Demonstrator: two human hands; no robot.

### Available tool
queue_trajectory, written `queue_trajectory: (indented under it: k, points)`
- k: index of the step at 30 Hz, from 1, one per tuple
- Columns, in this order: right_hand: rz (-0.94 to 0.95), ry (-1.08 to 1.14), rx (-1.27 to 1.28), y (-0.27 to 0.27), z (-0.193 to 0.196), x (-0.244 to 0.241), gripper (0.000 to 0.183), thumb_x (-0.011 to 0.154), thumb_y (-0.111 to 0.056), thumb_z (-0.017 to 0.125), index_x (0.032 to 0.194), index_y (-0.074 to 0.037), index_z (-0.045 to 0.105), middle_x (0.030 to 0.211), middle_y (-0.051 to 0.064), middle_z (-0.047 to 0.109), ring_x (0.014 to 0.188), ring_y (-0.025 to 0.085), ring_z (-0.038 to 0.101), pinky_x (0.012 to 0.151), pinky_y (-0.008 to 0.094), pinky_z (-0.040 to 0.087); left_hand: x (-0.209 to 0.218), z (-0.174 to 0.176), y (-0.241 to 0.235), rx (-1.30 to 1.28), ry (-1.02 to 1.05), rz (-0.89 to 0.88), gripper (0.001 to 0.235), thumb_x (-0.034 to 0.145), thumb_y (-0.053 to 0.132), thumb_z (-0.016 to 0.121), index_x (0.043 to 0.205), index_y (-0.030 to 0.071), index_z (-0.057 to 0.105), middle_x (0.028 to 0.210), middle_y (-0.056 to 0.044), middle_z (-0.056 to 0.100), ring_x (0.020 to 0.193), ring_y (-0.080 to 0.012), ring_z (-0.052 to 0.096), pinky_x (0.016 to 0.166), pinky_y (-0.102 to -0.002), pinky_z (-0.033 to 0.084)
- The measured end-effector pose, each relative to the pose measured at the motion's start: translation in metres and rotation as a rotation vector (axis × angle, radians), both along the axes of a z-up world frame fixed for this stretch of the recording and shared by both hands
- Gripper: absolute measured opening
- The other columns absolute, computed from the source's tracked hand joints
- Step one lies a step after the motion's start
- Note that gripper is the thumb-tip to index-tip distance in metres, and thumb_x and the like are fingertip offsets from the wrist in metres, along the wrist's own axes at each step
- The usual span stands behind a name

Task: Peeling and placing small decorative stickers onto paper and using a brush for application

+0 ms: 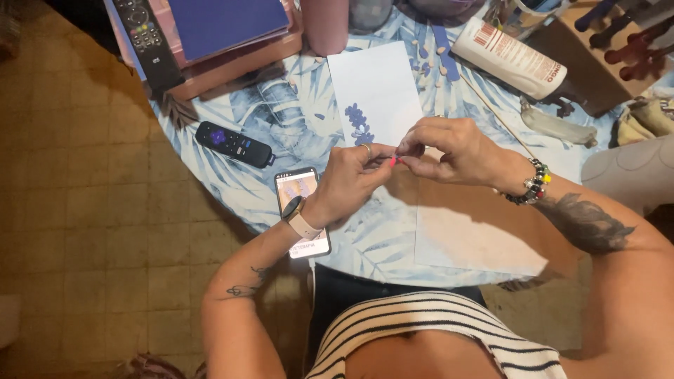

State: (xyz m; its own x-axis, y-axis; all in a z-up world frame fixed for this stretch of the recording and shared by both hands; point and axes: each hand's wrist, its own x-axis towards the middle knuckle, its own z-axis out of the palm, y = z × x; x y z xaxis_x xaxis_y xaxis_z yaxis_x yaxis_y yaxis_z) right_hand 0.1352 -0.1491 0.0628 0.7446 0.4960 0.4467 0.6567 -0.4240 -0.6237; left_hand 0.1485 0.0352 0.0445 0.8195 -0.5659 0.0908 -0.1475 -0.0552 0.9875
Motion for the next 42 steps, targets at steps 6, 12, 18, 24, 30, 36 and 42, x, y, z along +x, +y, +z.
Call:
queue_trajectory:
  k: [6, 12, 18, 24, 30, 36, 42]
  points:
    - [-0.015, 0.002, -0.004, -0.001, -0.007, 0.006, 0.009, 0.071, -0.001, 0.066, 0.074, -0.002, 0.058, 0.065, 0.006, 0.056, 0.055, 0.017, 0.06, 0.047, 0.026, 0.046, 0.006, -0.002, 0.002, -0.009, 0.037, -0.016, 0.021, 0.075, 0.005, 0.054, 0.092, -0.005, 0.061, 0.074, -0.022, 0.063, 0.071, -0.0198, 0.062, 0.061, -0.027, 0.053]
    - [-0.006, -0.003, -0.017, -0.002, -0.006, 0.01, 0.01, 0.07, 0.0, 0.066, 0.075, 0.0, 0.058, 0.067, 0.009, 0.057, 0.056, 0.02, 0.06, 0.05, 0.027, 0.048, 0.012, -0.002, 0.002, -0.009, 0.012, -0.014, 0.021, 0.075, 0.005, 0.055, 0.093, -0.005, 0.06, 0.076, -0.021, 0.063, 0.071, -0.019, 0.062, 0.062, -0.027, 0.053]
    - [0.012, -0.018, -0.043, -0.006, -0.014, 0.04, 0.01, 0.069, 0.001, 0.066, 0.074, 0.002, 0.057, 0.063, 0.013, 0.056, 0.055, 0.026, 0.059, 0.05, 0.032, 0.046, 0.052, 0.001, 0.027, 0.092, -0.236, 0.065, 0.029, 0.073, 0.006, 0.059, 0.1, -0.004, 0.057, 0.083, -0.023, 0.062, 0.073, -0.0281, 0.063, 0.06, -0.033, 0.053]
    - [0.181, 0.029, -0.357, -0.006, -0.028, 0.108, 0.007, 0.082, -0.006, 0.053, 0.079, -0.002, 0.058, 0.067, 0.007, 0.058, 0.053, 0.014, 0.056, 0.046, 0.018, 0.047, 0.066, -0.018, 0.036, 0.68, -0.566, 0.057, 0.06, 0.068, 0.029, 0.063, 0.118, 0.002, 0.044, 0.131, -0.013, 0.032, 0.127, -0.0329, 0.009, 0.1, -0.048, 0.015]
    - [0.224, 0.281, -0.414, 0.01, -0.022, 0.136, 0.01, 0.076, -0.012, 0.057, 0.084, -0.01, 0.062, 0.071, 0.001, 0.058, 0.057, 0.012, 0.051, 0.057, 0.024, 0.04, 0.071, -0.037, 0.041, 0.77, -0.697, 0.131, 0.056, 0.063, 0.028, 0.063, 0.11, 0.001, 0.049, 0.129, -0.019, 0.032, 0.125, -0.0392, 0.007, 0.102, -0.048, 0.011]
    - [0.298, 0.29, -0.54, 0.021, -0.027, 0.146, 0.013, 0.069, -0.012, 0.058, 0.082, -0.012, 0.062, 0.074, 0.0, 0.058, 0.056, 0.013, 0.051, 0.055, 0.026, 0.04, 0.069, -0.045, 0.044, 0.757, -0.713, 0.14, 0.054, 0.063, 0.027, 0.063, 0.108, 0.0, 0.052, 0.125, -0.02, 0.036, 0.124, -0.0405, 0.009, 0.101, -0.049, 0.013]
    - [0.234, 0.364, -0.605, 0.032, -0.012, 0.144, 0.015, 0.064, -0.013, 0.052, 0.076, -0.014, 0.061, 0.07, 0.0, 0.058, 0.054, 0.014, 0.05, 0.054, 0.027, 0.04, 0.07, -0.049, 0.045, 0.75, -0.725, 0.147, 0.051, 0.065, 0.027, 0.063, 0.107, 0.0, 0.053, 0.124, -0.02, 0.038, 0.124, -0.0409, 0.01, 0.101, -0.049, 0.014]
